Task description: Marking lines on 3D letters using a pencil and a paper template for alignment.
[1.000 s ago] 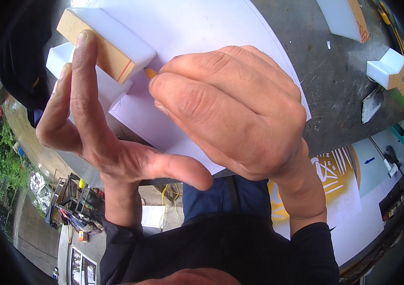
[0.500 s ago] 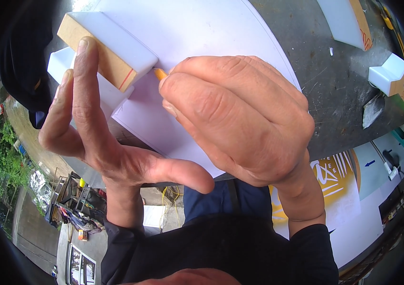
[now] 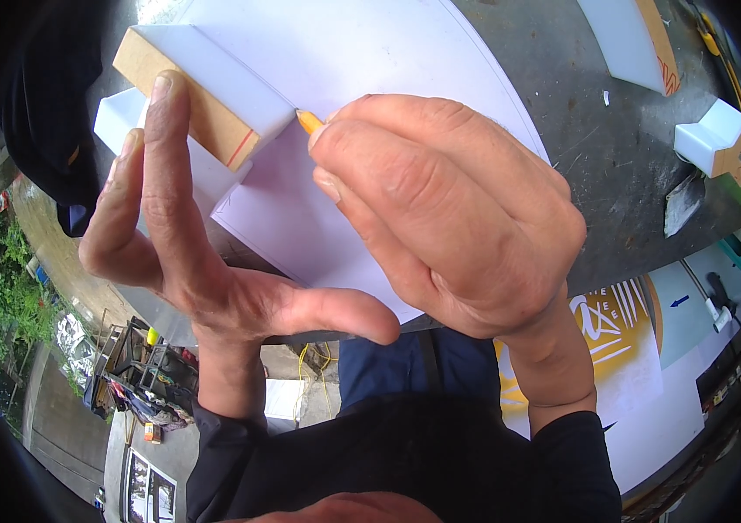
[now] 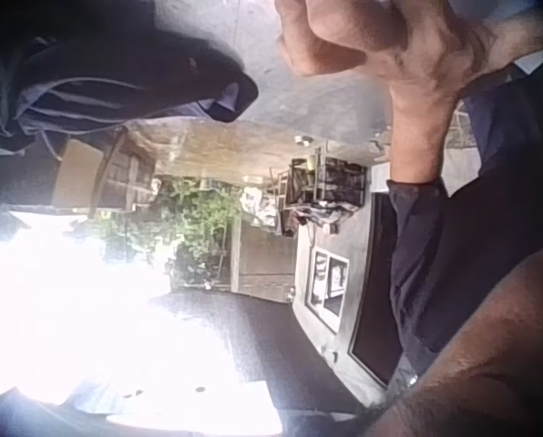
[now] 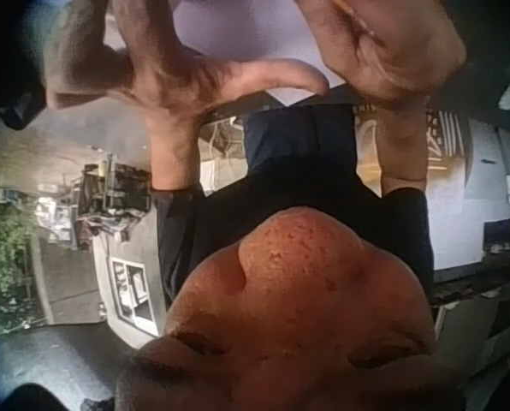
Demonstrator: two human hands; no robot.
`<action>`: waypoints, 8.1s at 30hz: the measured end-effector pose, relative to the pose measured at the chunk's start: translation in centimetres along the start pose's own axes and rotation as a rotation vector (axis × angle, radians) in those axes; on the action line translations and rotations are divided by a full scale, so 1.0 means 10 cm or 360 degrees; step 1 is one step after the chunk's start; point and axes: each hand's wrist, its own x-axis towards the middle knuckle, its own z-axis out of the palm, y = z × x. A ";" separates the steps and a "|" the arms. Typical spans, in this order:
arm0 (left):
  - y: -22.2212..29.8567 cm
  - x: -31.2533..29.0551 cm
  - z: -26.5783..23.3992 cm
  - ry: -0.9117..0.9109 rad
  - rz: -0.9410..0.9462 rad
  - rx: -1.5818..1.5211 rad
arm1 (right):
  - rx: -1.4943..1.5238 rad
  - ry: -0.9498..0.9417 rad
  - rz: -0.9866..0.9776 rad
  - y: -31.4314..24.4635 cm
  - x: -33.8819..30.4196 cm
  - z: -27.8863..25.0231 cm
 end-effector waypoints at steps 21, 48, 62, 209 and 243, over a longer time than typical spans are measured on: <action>0.31 0.45 -0.67 -0.0865 -0.0300 0.0354 | 0.0036 -0.0063 0.0080 -0.46 -0.10 -0.16; 0.29 0.38 -0.59 -0.0780 -0.0182 0.0458 | -0.0387 0.0691 -0.0434 -0.22 0.04 0.55; 0.45 0.43 -0.56 -0.0789 -0.0364 0.0484 | -0.0392 0.0521 -0.0446 -0.28 0.04 0.50; 0.48 0.36 -0.52 -0.0765 -0.0657 0.0231 | -0.0145 0.0175 -0.0085 -0.32 -0.23 -0.07; 0.20 0.26 -0.69 -0.0989 0.0008 0.0575 | 0.0767 0.0183 0.0743 -0.08 -0.40 -0.40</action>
